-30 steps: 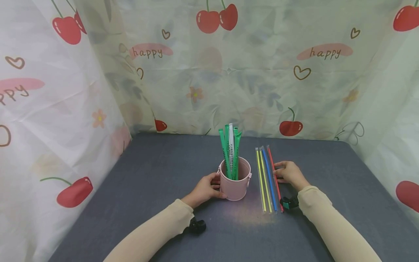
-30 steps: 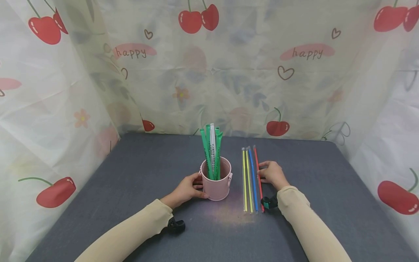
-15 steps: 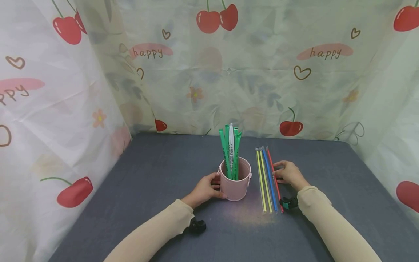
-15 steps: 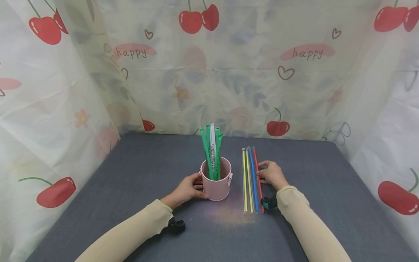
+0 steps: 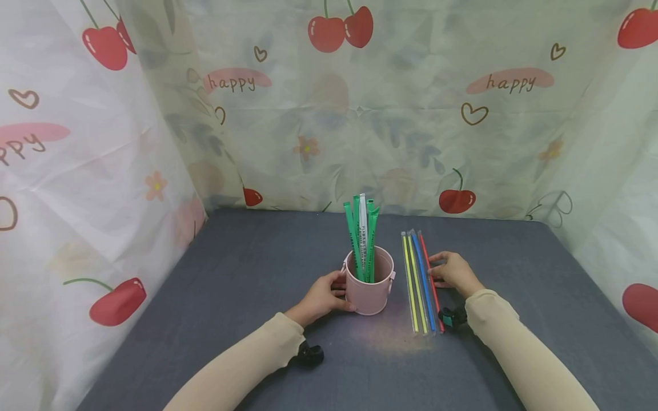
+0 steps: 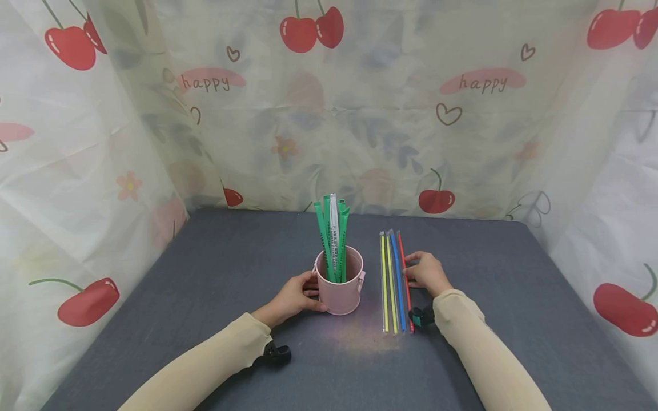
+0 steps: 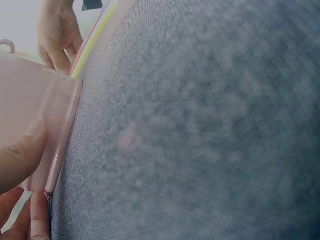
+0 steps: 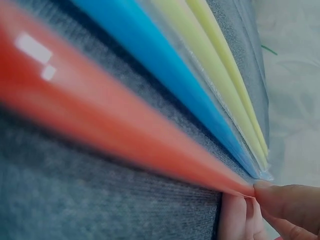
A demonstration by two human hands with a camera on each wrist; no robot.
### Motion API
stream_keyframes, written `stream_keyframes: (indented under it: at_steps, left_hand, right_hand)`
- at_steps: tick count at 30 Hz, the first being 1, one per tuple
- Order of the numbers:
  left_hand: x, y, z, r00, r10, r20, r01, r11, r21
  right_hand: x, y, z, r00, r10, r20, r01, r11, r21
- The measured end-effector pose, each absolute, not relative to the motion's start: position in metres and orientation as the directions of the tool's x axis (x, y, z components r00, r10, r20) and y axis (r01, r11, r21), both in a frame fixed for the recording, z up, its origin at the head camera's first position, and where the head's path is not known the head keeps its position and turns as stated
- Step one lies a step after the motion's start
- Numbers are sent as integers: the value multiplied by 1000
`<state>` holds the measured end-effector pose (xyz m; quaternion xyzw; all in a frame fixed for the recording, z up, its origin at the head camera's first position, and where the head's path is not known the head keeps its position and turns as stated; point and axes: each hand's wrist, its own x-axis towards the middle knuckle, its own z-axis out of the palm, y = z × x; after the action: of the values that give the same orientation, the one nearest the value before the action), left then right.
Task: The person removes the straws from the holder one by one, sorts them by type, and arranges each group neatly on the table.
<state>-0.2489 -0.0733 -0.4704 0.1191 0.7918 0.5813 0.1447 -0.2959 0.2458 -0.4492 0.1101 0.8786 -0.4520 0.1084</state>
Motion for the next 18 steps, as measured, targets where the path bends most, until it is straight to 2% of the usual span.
stream_keyframes:
  at_steps: [18]
  left_hand:
    - [-251,-75,-474,-927,365,-81,28,283,959]
  right_hand:
    - [-303,249,-449,-941,101,-322,317,590,-743]
